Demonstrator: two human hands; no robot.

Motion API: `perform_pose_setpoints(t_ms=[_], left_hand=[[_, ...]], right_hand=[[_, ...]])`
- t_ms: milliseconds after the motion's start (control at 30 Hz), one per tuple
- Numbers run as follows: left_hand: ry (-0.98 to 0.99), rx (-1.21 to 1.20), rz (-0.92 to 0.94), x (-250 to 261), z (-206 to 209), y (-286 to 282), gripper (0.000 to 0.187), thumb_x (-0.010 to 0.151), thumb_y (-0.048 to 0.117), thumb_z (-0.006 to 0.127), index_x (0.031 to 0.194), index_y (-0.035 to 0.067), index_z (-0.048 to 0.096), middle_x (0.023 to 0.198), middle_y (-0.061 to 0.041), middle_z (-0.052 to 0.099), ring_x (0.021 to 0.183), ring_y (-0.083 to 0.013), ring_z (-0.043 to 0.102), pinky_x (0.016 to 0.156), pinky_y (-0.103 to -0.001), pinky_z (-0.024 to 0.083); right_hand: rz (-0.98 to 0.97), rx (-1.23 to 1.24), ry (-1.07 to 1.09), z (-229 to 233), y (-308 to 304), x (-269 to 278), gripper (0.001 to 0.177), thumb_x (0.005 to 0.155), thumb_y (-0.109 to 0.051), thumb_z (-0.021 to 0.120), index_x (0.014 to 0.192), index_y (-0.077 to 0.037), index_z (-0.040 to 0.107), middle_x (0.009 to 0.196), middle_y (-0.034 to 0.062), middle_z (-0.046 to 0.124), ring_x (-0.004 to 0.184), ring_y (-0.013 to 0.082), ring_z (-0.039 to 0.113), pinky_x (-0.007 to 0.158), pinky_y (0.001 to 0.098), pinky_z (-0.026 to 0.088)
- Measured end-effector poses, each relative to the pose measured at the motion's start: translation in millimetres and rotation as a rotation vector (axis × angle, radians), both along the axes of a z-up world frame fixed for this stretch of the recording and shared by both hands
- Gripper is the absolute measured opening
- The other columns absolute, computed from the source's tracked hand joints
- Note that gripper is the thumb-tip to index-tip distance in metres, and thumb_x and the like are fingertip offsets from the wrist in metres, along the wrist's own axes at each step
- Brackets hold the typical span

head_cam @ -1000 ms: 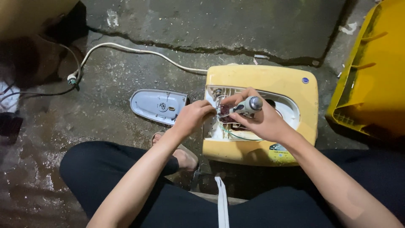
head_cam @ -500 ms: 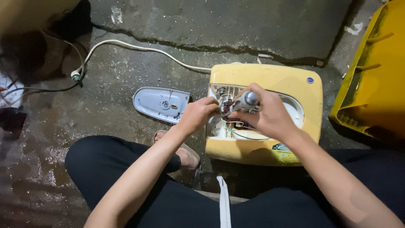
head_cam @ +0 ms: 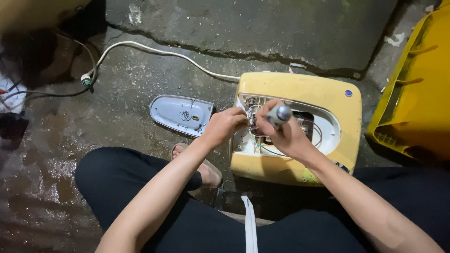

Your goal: The person is performing maintenance or repair on a small appliance, using a screwdriver to remove internal screws and manually adjusting the wiring and internal components.

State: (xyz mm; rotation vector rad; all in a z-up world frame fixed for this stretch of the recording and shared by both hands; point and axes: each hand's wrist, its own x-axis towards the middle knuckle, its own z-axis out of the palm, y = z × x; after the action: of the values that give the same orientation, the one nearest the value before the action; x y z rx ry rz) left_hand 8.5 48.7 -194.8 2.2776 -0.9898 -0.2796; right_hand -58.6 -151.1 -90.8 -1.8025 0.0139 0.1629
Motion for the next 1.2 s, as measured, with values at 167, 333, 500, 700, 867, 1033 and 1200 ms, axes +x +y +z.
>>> perform_pose_setpoints(t_ms=[167, 333, 500, 700, 867, 1033, 1200], left_hand=[[-0.007, 0.003, -0.009, 0.9, -0.6, 0.4, 0.009, 0.095, 0.028, 0.07, 0.091, 0.021, 0.068, 0.1, 0.007, 0.065, 0.102, -0.0159, 0.069, 0.081, -0.028, 0.057], [0.02, -0.011, 0.014, -0.1, 0.6, 1.1, 0.009, 0.095, 0.03, 0.07, 0.091, 0.022, 0.068, 0.1, 0.009, 0.065, 0.103, -0.0145, 0.068, 0.083, -0.028, 0.057], [0.05, 0.013, 0.027, 1.0, -2.5, -1.0, 0.007, 0.092, 0.025, 0.074, 0.09, 0.02, 0.07, 0.099, 0.007, 0.069, 0.102, -0.0173, 0.069, 0.082, -0.031, 0.057], [0.069, 0.032, 0.038, 0.5, 7.6, -1.6, 0.006, 0.091, 0.026, 0.075, 0.089, 0.023, 0.07, 0.099, 0.012, 0.07, 0.102, -0.0134, 0.069, 0.083, -0.029, 0.057], [0.084, 0.033, 0.024, 4.3, -0.7, -3.0, 0.005, 0.09, 0.024, 0.075, 0.089, 0.023, 0.07, 0.1, 0.01, 0.07, 0.102, -0.0155, 0.069, 0.083, -0.032, 0.058], [0.085, 0.04, 0.021, 4.9, -0.4, -2.7, 0.005, 0.089, 0.026, 0.075, 0.088, 0.024, 0.071, 0.1, 0.01, 0.07, 0.102, -0.0156, 0.069, 0.083, -0.032, 0.058], [0.086, 0.037, 0.035, 4.2, 1.9, -3.3, 0.006, 0.09, 0.027, 0.075, 0.088, 0.024, 0.07, 0.099, 0.011, 0.071, 0.101, -0.0153, 0.07, 0.081, -0.032, 0.059]], right_hand=[[0.102, 0.197, -0.065, 1.5, -7.7, 1.6, 0.04, 0.098, -0.021, 0.063, 0.129, -0.004, 0.045, 0.113, 0.0139, 0.064, 0.112, 0.0243, 0.063, 0.103, 0.0468, 0.048], [-0.055, -0.044, -0.12, 23.8, -7.7, -4.2, 0.03, 0.086, -0.004, 0.081, 0.114, -0.003, 0.07, 0.102, 0.0101, 0.078, 0.103, 0.0195, 0.073, 0.096, 0.0366, 0.055], [-0.148, -0.274, -0.05, 6.8, -7.7, -1.3, 0.039, 0.081, -0.023, 0.089, 0.111, -0.02, 0.064, 0.094, 0.0001, 0.076, 0.094, 0.0189, 0.072, 0.088, 0.0396, 0.053], [0.002, 0.142, -0.148, 18.2, -4.7, 0.0, 0.05, 0.099, -0.013, 0.066, 0.139, -0.011, 0.037, 0.113, 0.0125, 0.069, 0.114, 0.0223, 0.064, 0.108, 0.0455, 0.047], [0.147, 0.05, -0.384, 25.0, -15.0, -1.1, 0.061, 0.103, -0.006, 0.048, 0.157, -0.007, 0.02, 0.138, 0.0203, 0.057, 0.127, 0.0311, 0.059, 0.112, 0.0511, 0.042], [0.087, -0.229, -0.527, 45.5, -19.4, -1.6, 0.054, 0.087, -0.005, 0.081, 0.138, -0.006, 0.063, 0.117, 0.0076, 0.074, 0.108, 0.0237, 0.072, 0.095, 0.0369, 0.056], [0.292, -0.174, -0.443, 39.1, -17.3, -7.7, 0.051, 0.099, -0.006, 0.059, 0.145, -0.012, 0.04, 0.137, 0.0228, 0.057, 0.122, 0.0421, 0.062, 0.102, 0.0564, 0.048]])
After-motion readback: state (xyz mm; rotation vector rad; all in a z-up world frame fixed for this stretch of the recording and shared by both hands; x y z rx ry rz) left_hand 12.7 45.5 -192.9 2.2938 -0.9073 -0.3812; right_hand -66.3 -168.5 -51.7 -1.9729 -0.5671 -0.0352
